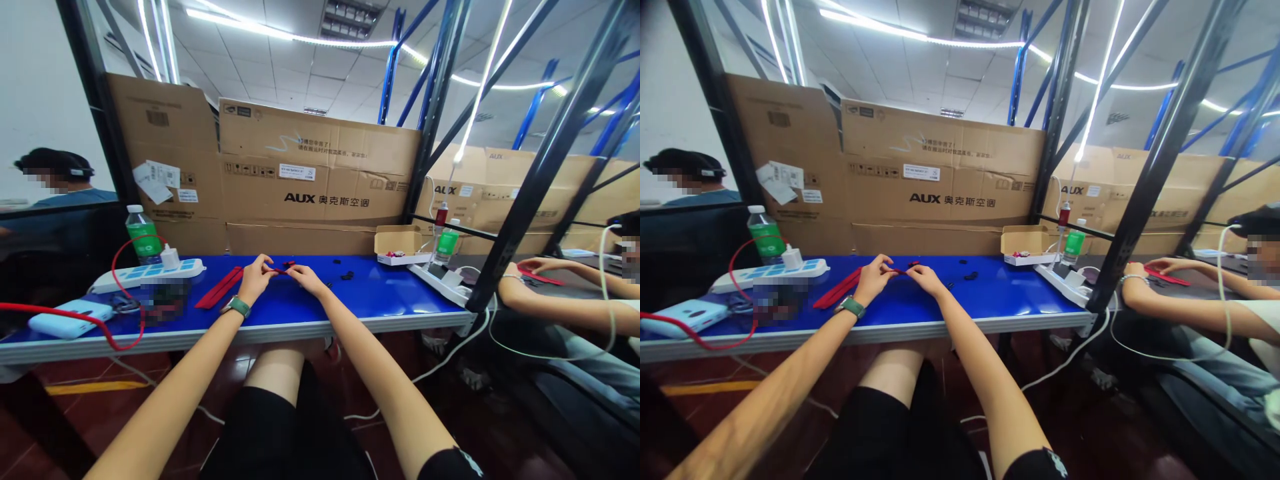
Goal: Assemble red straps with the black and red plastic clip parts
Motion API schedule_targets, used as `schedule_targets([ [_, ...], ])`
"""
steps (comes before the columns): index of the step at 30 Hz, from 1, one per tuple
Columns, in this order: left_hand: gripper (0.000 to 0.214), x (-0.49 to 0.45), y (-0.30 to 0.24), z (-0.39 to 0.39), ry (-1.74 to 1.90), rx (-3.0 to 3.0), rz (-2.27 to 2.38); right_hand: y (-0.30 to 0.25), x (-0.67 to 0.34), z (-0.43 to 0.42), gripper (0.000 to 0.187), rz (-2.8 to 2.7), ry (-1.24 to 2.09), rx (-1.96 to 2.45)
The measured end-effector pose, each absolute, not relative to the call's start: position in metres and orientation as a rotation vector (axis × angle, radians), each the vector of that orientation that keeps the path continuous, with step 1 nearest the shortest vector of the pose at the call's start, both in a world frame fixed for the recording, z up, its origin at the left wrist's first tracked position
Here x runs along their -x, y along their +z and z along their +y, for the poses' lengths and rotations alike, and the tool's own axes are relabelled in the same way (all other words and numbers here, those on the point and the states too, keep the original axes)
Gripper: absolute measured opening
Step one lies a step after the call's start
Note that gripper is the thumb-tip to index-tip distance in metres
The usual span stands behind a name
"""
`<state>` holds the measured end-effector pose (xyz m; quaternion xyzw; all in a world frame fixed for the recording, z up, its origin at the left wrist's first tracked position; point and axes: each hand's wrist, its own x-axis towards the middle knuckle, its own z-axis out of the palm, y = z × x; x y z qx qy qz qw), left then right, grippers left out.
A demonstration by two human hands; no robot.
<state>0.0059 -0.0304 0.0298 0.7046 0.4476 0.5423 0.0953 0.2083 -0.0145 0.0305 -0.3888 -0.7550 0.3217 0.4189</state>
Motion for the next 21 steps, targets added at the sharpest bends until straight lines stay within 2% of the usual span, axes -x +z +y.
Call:
schedule_targets([
  [7,0.026,-0.005,0.033,-0.029,1.604,-2.199,1.384,0.026,-0.207,-0.011,0.039,-1.851,0.881,0.993],
  [10,0.031,0.002,0.026,-0.024,1.459,-2.311,1.381,0.024,-0.214,-0.011,0.045,-1.978,0.658,1.036],
  [12,0.041,0.007,0.02,-0.021,1.294,-2.399,1.546,0.025,-0.218,-0.013,0.048,-2.097,0.451,1.145],
  [15,0.057,0.01,0.014,-0.017,1.232,-2.395,1.767,0.028,-0.22,-0.016,0.031,-2.146,0.217,1.285],
  [21,0.043,0.009,0.012,-0.011,1.35,-2.498,1.549,0.024,-0.22,-0.009,0.041,-2.26,0.163,1.085],
])
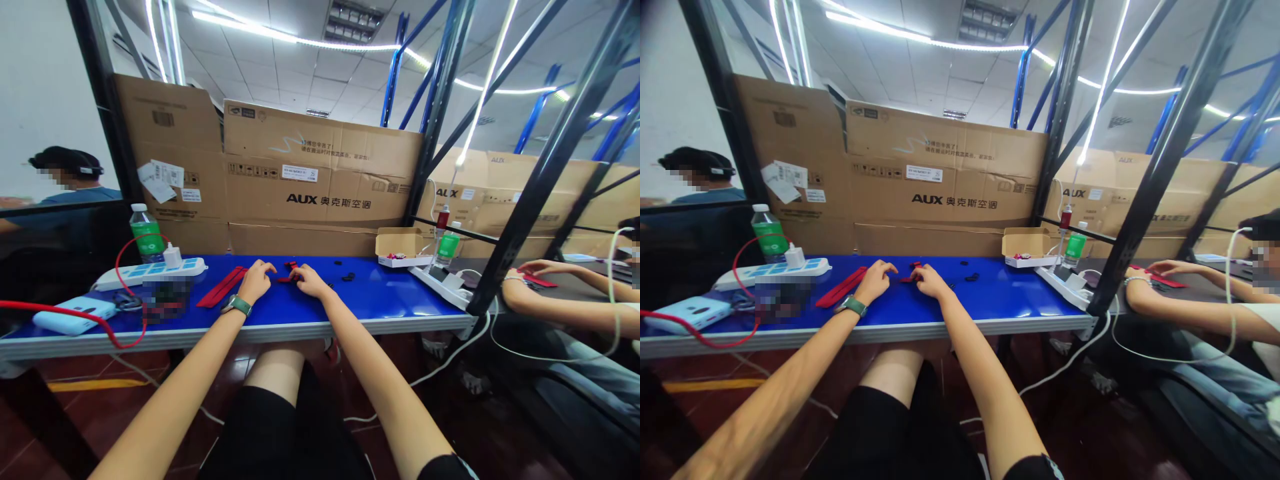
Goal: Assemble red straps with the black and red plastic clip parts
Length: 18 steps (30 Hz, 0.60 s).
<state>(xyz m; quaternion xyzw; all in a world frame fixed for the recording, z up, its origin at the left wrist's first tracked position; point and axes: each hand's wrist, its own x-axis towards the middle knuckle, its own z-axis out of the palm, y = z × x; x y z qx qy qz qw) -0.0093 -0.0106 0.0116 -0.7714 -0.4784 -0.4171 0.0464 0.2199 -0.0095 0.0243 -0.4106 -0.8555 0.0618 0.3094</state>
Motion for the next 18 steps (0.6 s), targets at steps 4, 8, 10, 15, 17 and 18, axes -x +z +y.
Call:
schedule_targets([
  [4,0.036,0.008,0.013,-0.011,-1.335,2.371,-1.43,0.02,-0.217,-0.006,0.038,-2.261,0.159,1.072],
  [8,0.029,0.002,0.02,-0.023,-1.236,2.541,-1.274,0.021,-0.213,-0.008,0.03,-2.082,0.05,1.139],
  [10,0.025,-0.001,0.022,-0.029,-1.121,2.63,-1.229,0.023,-0.213,-0.01,0.025,-2.026,0.004,1.165],
  [15,0.034,-0.003,0.018,-0.032,-0.809,2.501,-1.471,0.028,-0.219,-0.011,0.026,-1.946,0.043,1.332],
  [17,0.04,-0.004,0.016,-0.03,-0.718,2.405,-1.613,0.03,-0.221,-0.012,0.03,-1.907,0.064,1.418],
  [18,0.041,-0.004,0.015,-0.03,-0.701,2.377,-1.662,0.03,-0.222,-0.014,0.031,-1.887,0.058,1.472],
])
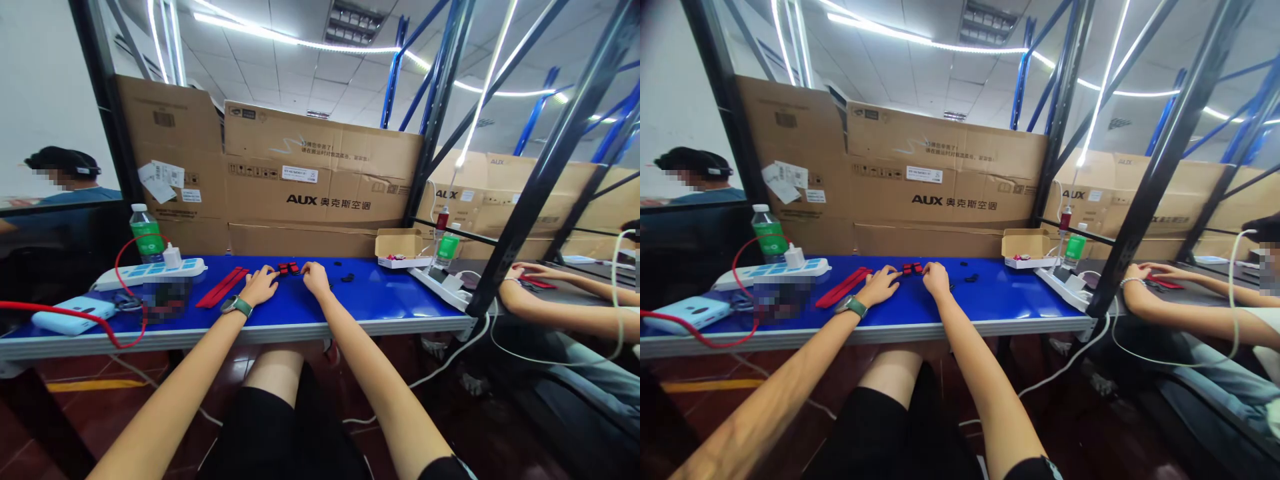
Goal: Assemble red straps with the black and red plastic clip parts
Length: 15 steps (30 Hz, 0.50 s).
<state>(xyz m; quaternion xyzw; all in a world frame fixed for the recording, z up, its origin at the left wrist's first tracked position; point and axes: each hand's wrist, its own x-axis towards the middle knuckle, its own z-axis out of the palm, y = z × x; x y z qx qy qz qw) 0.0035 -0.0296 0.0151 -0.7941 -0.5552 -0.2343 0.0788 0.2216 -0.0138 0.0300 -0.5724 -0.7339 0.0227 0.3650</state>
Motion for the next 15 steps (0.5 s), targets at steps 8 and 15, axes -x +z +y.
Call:
schedule_targets([
  [8,0.04,0.0,0.004,-0.026,-0.911,1.79,-2.092,0.024,-0.222,-0.03,0.044,-1.617,-0.152,2.038],
  [15,0.03,-0.007,0.018,-0.035,-0.917,1.978,-1.877,0.026,-0.221,-0.033,0.048,-1.762,-0.123,1.986],
])
